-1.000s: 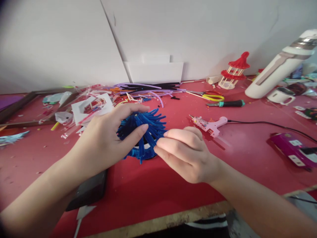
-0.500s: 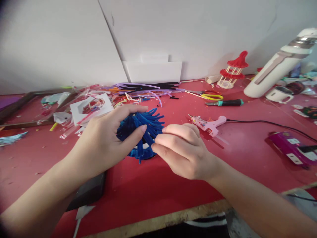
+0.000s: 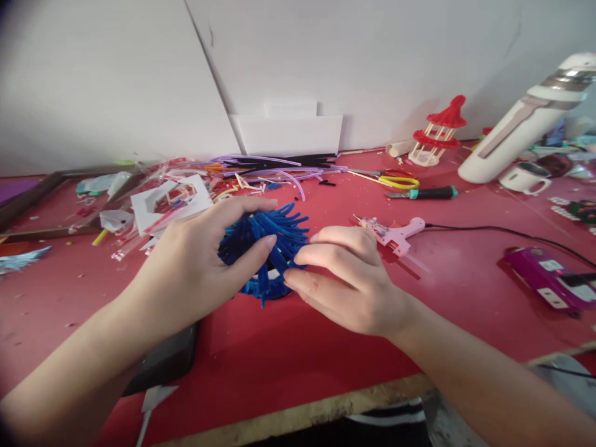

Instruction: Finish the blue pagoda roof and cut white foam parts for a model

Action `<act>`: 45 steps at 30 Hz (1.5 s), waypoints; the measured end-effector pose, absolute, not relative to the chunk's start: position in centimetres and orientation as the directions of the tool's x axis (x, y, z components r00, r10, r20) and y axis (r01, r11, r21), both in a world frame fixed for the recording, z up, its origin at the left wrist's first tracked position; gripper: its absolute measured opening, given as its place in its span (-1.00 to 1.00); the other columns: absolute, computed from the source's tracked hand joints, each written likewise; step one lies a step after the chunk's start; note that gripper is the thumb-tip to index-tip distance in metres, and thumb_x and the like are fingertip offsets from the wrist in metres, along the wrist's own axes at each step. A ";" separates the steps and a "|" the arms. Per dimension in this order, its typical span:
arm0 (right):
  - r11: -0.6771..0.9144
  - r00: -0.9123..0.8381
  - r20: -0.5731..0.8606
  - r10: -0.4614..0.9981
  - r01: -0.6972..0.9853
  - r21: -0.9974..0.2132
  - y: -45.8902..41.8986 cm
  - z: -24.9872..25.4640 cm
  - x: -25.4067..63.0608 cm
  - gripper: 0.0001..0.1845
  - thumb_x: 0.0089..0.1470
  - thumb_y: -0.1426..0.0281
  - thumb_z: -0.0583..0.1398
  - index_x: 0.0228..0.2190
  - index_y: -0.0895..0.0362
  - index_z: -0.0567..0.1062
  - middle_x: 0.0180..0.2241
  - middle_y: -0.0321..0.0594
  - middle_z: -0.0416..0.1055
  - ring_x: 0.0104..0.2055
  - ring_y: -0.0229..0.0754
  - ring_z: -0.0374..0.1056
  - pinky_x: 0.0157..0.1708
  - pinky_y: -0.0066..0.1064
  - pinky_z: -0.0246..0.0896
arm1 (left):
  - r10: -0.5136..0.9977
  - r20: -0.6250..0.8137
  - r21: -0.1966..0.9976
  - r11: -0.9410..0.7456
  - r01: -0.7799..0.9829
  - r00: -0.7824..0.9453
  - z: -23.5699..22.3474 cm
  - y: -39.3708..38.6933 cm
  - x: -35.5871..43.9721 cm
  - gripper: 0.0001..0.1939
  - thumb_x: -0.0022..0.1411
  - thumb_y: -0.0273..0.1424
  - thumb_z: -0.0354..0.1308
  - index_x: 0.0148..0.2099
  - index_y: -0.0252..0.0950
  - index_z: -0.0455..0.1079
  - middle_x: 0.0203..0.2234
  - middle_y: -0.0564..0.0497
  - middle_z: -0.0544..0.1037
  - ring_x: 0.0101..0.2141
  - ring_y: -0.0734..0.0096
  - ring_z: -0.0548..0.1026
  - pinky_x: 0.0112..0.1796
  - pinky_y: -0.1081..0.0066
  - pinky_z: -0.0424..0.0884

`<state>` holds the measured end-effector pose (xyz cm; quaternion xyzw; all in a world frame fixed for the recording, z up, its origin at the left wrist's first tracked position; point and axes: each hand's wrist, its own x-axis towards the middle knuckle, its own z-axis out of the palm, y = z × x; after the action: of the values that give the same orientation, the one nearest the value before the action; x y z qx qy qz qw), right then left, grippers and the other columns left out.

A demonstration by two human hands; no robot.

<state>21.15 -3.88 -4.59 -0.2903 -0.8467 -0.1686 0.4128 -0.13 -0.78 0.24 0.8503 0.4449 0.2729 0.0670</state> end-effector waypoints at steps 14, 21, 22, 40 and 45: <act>0.745 -0.493 0.819 0.293 0.655 0.127 -3.8 -4.4 21.2 -0.92 0.08 0.45 0.35 -0.39 0.01 0.58 -0.36 -0.31 0.54 -0.20 -0.17 0.39 -0.14 -0.31 0.40 | 0.816 0.363 0.376 -0.571 0.730 0.450 0.4 -0.8 -0.2 -0.63 0.30 -0.31 0.11 0.13 -0.25 0.36 -0.10 0.02 0.60 -0.14 0.26 0.57 -0.18 0.35 0.41; 0.749 -0.514 0.809 0.285 0.646 0.147 -3.7 -4.4 21.7 -0.94 0.13 0.45 0.30 -0.31 0.06 0.56 -0.34 -0.29 0.51 -0.18 -0.15 0.38 -0.12 -0.28 0.38 | 0.802 0.376 0.386 -0.590 0.709 0.464 0.6 -0.9 -0.3 -0.66 0.34 -0.30 0.10 0.12 -0.26 0.37 -0.09 0.04 0.60 -0.11 0.31 0.57 -0.13 0.40 0.40; 0.742 -0.506 0.819 0.272 0.652 0.157 -3.6 -4.2 22.1 -0.94 0.11 0.44 0.31 -0.31 0.07 0.55 -0.34 -0.27 0.49 -0.18 -0.15 0.38 -0.13 -0.27 0.38 | 0.802 0.372 0.402 -0.593 0.698 0.468 0.7 -0.8 -0.3 -0.68 0.37 -0.29 0.06 0.11 -0.26 0.37 -0.08 0.04 0.60 -0.09 0.32 0.56 -0.12 0.41 0.40; 0.577 -0.510 0.516 0.688 0.816 0.038 -3.7 -8.8 31.8 -0.56 0.11 0.63 0.10 -0.01 0.11 0.50 -0.13 -0.09 0.52 -0.11 -0.04 0.42 -0.11 -0.15 0.35 | 0.835 0.465 0.518 -0.525 0.676 0.294 1.5 -0.2 -0.8 -0.75 0.42 -0.36 -0.02 0.00 -0.10 0.46 -0.12 0.17 0.64 -0.09 0.39 0.58 -0.08 0.38 0.49; 0.552 -0.502 0.509 0.699 0.831 0.061 0.3 -9.8 37.4 -0.48 0.03 0.70 0.12 0.00 0.12 0.51 -0.12 -0.05 0.56 -0.15 -0.02 0.50 -0.18 -0.24 0.37 | 0.796 0.580 0.523 -0.526 0.670 0.173 2.4 0.7 -1.5 -0.82 0.41 -0.37 0.00 -0.10 -0.13 0.44 -0.26 0.18 0.65 -0.13 0.41 0.57 -0.02 0.26 0.48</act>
<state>37.37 0.27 -9.79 -0.4484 -0.8534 -0.1508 0.2187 -1.49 0.73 2.37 0.7622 0.4811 0.4268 0.0738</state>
